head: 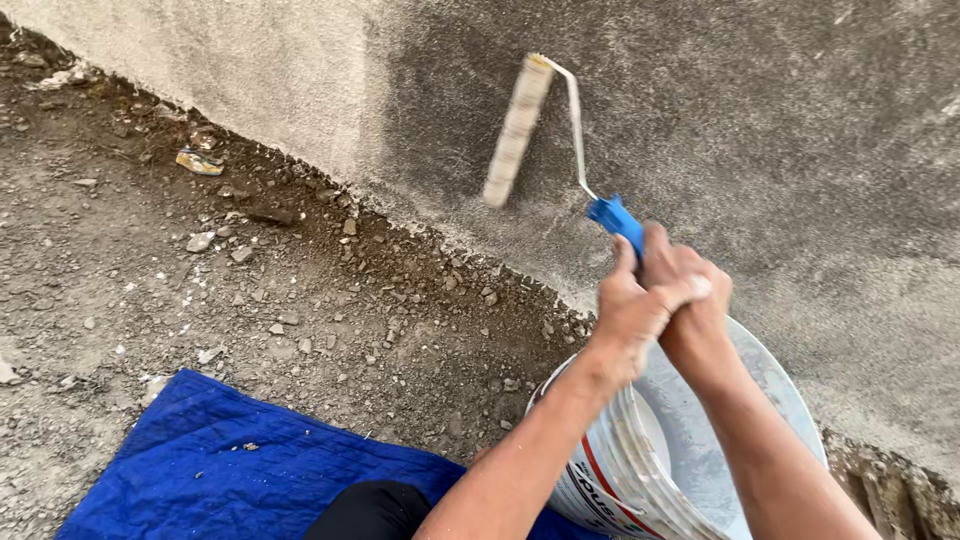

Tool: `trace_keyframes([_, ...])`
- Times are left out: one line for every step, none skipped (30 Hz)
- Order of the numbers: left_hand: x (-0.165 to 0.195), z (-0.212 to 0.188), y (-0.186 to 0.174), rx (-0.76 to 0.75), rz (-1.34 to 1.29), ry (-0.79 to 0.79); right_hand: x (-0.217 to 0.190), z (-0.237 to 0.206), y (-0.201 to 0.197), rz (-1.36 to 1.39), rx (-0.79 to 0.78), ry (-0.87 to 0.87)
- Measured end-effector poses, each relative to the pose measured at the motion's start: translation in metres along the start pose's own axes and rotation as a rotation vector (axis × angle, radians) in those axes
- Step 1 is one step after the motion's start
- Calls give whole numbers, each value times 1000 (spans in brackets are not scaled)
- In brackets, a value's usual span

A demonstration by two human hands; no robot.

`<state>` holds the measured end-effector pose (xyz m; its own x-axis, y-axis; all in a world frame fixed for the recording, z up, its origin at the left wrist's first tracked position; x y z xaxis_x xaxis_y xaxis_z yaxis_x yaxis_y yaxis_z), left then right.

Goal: The person sits on a blue tarp on the ground and paints a concrete wall with a paint roller, dipping the roller into a bucket of white paint and rolling it over the wall in repeated strokes, working across different sections of the wall.

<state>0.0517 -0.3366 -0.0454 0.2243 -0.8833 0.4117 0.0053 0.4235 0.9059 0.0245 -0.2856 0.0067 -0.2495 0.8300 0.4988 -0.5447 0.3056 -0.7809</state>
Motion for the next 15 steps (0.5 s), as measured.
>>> trace_keyframes([8, 6, -7, 15, -7, 32, -10, 7, 1, 23, 40, -33])
trace_keyframes([17, 11, -14, 31, -14, 66, -21, 15, 2, 45, 82, -68])
trace_keyframes([25, 16, -21, 48, -22, 99, -32, 23, 4, 59, 101, -93])
trace_keyframes([33, 19, -28, 69, -13, 119, -43, 31, 6, 73, 120, -117])
trace_keyframes([42, 22, -35, 87, -5, 140, -53, 39, 9, 85, 140, -140])
trace_keyframes([50, 25, -41, 104, 5, 161, -63, 49, 11, 94, 137, -137])
trace_keyframes([56, 28, -45, 127, -7, 154, -74, 57, 14, 103, 133, -133])
trace_keyframes([62, 29, -49, 150, -20, 149, -81, 62, 16, 110, 129, -131])
trace_keyframes([67, 31, -52, 173, -34, 146, -84, 64, 16, 94, 160, -145])
trace_keyframes([70, 31, -53, 172, -32, 132, -86, 65, 16, 80, 189, -157])
trace_keyframes([70, 31, -54, 173, -29, 115, -88, 65, 16, 66, 215, -168])
trace_keyframes([70, 30, -53, 174, -29, 96, -86, 62, 15, 98, 208, -161])
trace_keyframes([68, 29, -51, 157, -27, 123, -82, 59, 13, 129, 202, -152])
trace_keyframes([64, 27, -46, 138, -27, 151, -76, 57, 10, 157, 198, -141])
trace_keyframes([60, 26, -41, 117, -28, 180, -69, 53, 8, 138, 166, -125])
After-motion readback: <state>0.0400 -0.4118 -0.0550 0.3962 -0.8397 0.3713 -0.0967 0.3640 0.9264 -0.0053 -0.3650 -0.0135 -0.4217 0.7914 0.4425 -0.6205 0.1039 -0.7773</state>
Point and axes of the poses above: each hand's wrist, its own z-axis towards the middle knuckle, its own y-axis out of the palm, x = y × z, the point moved 2 cm from there along z, towards the middle knuckle, and after that the axes turned 12 degrees about -z, right-handed, at the moved point
